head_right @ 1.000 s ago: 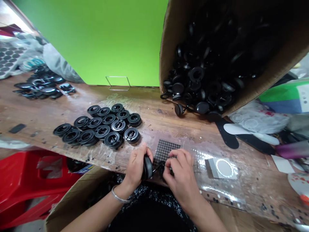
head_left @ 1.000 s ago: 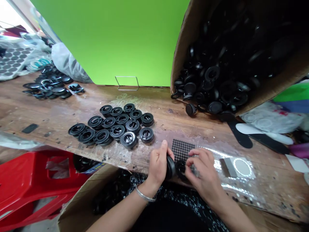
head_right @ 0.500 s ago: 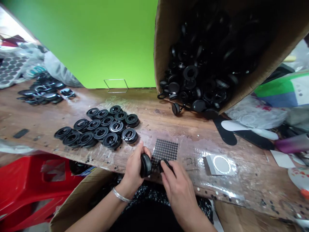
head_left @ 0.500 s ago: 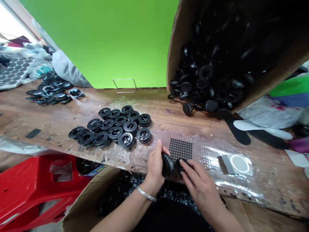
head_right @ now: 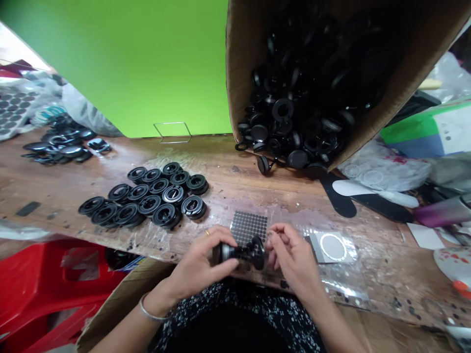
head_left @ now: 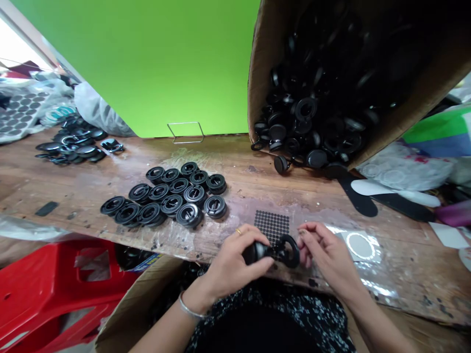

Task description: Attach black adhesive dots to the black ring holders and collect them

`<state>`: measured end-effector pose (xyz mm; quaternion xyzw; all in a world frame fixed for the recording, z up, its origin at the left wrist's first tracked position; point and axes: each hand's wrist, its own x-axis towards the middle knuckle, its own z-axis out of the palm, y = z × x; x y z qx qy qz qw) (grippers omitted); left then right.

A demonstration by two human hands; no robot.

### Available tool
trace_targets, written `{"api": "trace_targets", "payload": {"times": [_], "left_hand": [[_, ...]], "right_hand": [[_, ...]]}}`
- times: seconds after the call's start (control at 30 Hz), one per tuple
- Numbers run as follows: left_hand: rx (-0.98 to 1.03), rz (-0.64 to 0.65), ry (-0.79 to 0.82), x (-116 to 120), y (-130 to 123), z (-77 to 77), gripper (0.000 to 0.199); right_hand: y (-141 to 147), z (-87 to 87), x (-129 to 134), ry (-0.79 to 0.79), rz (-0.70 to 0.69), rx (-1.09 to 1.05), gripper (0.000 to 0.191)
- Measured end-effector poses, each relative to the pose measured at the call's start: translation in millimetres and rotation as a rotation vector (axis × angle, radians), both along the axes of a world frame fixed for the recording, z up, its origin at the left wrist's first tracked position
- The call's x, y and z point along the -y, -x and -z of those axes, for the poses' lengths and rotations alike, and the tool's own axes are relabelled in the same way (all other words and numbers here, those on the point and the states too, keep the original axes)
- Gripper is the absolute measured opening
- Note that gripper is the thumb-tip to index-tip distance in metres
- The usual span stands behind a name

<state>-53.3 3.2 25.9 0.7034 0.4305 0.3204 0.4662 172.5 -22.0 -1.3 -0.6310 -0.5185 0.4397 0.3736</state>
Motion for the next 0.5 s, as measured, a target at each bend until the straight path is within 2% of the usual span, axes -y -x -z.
{"api": "trace_targets", "payload": {"times": [0.07, 0.13, 0.23, 0.33, 0.5], "left_hand": [[0.098, -0.177, 0.212, -2, 2, 3.8, 0.019], [0.269, -0.298, 0.476, -5, 3, 7.6, 0.029], [0.555, -0.359, 0.789, -9, 4, 12.0, 0.042], [0.698, -0.317, 0.918, -11, 3, 14.3, 0.045], [0.765, -0.278, 1.015, -9, -1, 17.4, 0.033]], "right_hand": [[-3, 9.0, -9, -0.146, -0.046, 0.226, 0.02], [-3, 20.6, -14, -0.283, -0.127, 0.486, 0.016], [0, 35.0, -17, -0.346, -0.201, 0.647, 0.02], [4, 41.1, -19, -0.34, -0.221, 0.687, 0.02], [7, 43.6, -22, -0.323, -0.238, 0.759, 0.012]]}}
